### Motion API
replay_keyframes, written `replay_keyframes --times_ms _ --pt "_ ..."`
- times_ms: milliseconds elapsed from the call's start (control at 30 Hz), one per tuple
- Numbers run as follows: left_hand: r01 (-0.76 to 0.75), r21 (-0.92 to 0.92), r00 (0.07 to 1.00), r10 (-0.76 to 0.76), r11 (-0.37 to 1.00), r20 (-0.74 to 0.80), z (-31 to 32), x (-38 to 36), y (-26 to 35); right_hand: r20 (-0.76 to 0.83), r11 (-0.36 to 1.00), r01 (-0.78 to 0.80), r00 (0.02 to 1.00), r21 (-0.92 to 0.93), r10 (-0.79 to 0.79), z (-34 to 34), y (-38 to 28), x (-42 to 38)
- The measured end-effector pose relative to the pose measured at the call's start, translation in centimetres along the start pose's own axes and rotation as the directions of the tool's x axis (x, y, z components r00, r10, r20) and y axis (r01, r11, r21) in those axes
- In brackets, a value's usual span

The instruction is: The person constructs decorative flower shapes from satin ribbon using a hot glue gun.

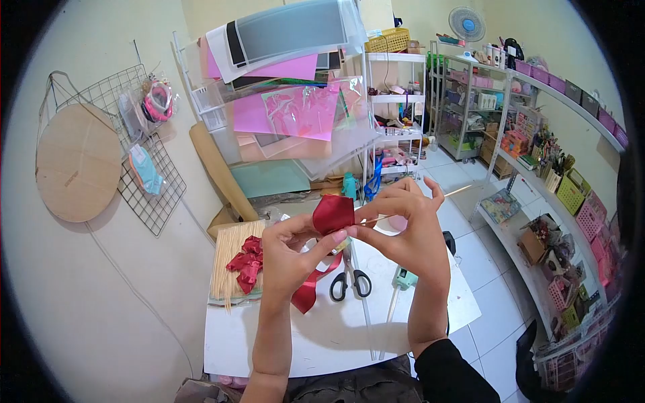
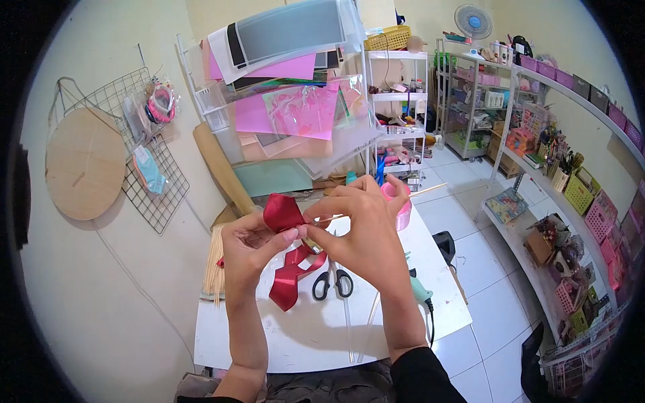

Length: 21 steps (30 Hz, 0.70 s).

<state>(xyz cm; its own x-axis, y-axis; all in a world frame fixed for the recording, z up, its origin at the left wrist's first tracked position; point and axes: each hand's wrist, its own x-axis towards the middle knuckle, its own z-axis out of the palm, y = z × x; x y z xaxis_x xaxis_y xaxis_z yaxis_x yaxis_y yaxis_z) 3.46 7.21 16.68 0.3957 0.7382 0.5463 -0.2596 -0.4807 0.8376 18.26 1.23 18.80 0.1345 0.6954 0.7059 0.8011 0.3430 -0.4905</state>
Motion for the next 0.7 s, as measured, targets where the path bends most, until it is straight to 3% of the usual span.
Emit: replay_keyframes --times_ms 233,400,700 --pt "0.099 0.047 0.994 -0.100 0.994 0.032 -0.6 0.1 -0.3 -0.013 0.998 0.042 0.999 -0.039 -0.043 0.1 0.1 -0.1" --pt "0.047 -0.026 0.999 -0.047 0.999 0.019 -0.3 0.2 -0.6 -0.010 0.998 0.052 0.999 -0.025 -0.053 0.1 0.2 0.0" --pt "0.010 0.019 1.000 -0.010 1.000 -0.025 -0.2 0.0 -1.0 -0.023 1.000 0.027 0.999 0.006 -0.027 0.4 0.2 0.0"
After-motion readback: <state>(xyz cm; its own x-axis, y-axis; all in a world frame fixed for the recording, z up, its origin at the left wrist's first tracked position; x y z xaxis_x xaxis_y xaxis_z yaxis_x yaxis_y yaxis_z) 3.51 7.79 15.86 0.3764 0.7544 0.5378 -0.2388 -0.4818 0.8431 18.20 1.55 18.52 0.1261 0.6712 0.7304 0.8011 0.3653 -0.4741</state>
